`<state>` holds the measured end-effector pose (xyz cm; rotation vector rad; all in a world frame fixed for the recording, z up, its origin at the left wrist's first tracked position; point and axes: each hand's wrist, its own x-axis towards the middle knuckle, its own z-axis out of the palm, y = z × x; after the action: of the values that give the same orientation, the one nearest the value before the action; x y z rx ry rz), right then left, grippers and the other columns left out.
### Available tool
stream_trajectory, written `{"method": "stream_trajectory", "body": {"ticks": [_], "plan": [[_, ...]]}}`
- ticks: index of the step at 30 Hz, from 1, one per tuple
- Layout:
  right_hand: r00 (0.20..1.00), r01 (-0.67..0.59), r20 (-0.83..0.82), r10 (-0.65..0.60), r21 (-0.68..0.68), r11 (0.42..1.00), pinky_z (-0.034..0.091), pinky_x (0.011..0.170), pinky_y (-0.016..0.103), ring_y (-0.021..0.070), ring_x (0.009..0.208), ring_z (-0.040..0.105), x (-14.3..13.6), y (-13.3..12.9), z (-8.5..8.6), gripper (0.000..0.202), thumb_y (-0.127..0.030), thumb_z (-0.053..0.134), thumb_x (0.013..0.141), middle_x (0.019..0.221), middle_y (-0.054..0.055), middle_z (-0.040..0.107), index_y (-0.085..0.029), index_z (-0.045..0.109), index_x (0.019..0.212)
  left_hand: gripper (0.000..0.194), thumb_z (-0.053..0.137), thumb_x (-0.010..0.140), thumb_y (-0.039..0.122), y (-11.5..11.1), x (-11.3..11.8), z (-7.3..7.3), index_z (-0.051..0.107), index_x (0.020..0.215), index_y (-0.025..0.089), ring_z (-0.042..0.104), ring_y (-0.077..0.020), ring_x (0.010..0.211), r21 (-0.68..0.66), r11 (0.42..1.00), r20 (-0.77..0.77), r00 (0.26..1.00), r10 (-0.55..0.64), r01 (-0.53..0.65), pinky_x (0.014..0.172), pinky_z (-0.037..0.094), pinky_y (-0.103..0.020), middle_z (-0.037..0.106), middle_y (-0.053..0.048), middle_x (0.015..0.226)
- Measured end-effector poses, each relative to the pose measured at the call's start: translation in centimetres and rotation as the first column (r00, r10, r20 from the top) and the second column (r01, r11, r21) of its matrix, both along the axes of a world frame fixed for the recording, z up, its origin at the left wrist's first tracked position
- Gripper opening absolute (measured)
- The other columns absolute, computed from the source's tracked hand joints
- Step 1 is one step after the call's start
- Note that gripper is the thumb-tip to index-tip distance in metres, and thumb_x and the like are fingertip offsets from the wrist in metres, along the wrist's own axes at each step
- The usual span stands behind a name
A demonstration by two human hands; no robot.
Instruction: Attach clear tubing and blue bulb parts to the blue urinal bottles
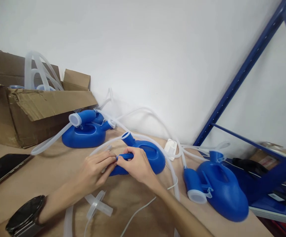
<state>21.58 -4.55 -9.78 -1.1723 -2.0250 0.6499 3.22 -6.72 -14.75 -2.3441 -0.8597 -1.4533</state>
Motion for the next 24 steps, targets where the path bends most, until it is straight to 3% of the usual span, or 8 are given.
{"method": "stream_trajectory", "body": {"ticks": [5,10,17,21,24], "plan": [[1.0,-0.013,-0.006,0.013,0.018,1.0,0.042,0.063,0.026,0.0151,0.066,0.053,-0.1,-0.2,0.2,0.015,-0.034,0.063,0.073,0.069,-0.001,0.06,-0.019,0.06,0.071,0.004,0.061,0.093,0.019,0.1,-0.4,0.3,0.064,0.09,0.02,0.069,-0.0168,0.075,-0.166,0.961,0.208,0.96,-0.186,0.222,0.071,0.054,-0.027,0.073,-0.003,0.085],[1.0,-0.001,0.011,-0.001,0.136,0.991,0.043,0.061,0.027,0.0144,0.064,0.052,-0.1,-0.2,-0.1,0.013,-0.033,0.061,0.075,0.074,0.001,0.06,-0.02,0.06,0.074,0.008,0.06,0.091,0.023,-0.5,0.5,0.0,0.065,0.097,0.02,0.07,-0.0207,0.088,-0.37,0.909,0.416,0.909,-0.024,0.193,0.08,0.056,-0.032,0.074,-0.004,0.095],[0.999,-0.005,0.044,-0.011,0.347,0.938,0.042,0.06,0.028,0.0156,0.062,0.05,-0.4,-0.9,-0.3,0.011,-0.027,0.061,0.074,0.066,-0.001,0.054,-0.022,0.054,0.069,0.009,0.055,0.092,0.022,-0.1,1.0,-0.5,0.064,0.089,0.021,0.07,-0.0211,0.091,-0.375,0.904,0.426,0.904,-0.027,0.204,0.082,0.055,-0.032,0.074,-0.004,0.096],[0.998,-0.023,0.07,-0.008,0.421,0.907,0.04,0.059,0.028,0.0172,0.064,0.049,-0.5,-1.2,-0.1,0.011,-0.025,0.06,0.074,0.064,-0.001,0.052,-0.024,0.05,0.07,0.012,0.057,0.095,0.027,0.3,0.4,-0.4,0.066,0.088,0.021,0.071,-0.0212,0.096,-0.423,0.872,0.434,0.9,-0.043,0.245,0.085,0.054,-0.032,0.076,-0.005,0.102],[0.992,-0.049,0.127,-0.022,0.529,0.847,0.044,0.066,0.031,0.0181,0.065,0.049,-0.5,-1.1,-0.4,0.01,-0.023,0.058,0.075,0.064,-0.001,0.053,-0.024,0.048,0.071,0.016,0.056,0.097,0.031,0.5,0.1,-0.5,0.064,0.088,0.02,0.071,-0.0212,0.095,-0.437,0.849,0.441,0.893,-0.086,0.297,0.084,0.054,-0.032,0.076,-0.007,0.105]]}}
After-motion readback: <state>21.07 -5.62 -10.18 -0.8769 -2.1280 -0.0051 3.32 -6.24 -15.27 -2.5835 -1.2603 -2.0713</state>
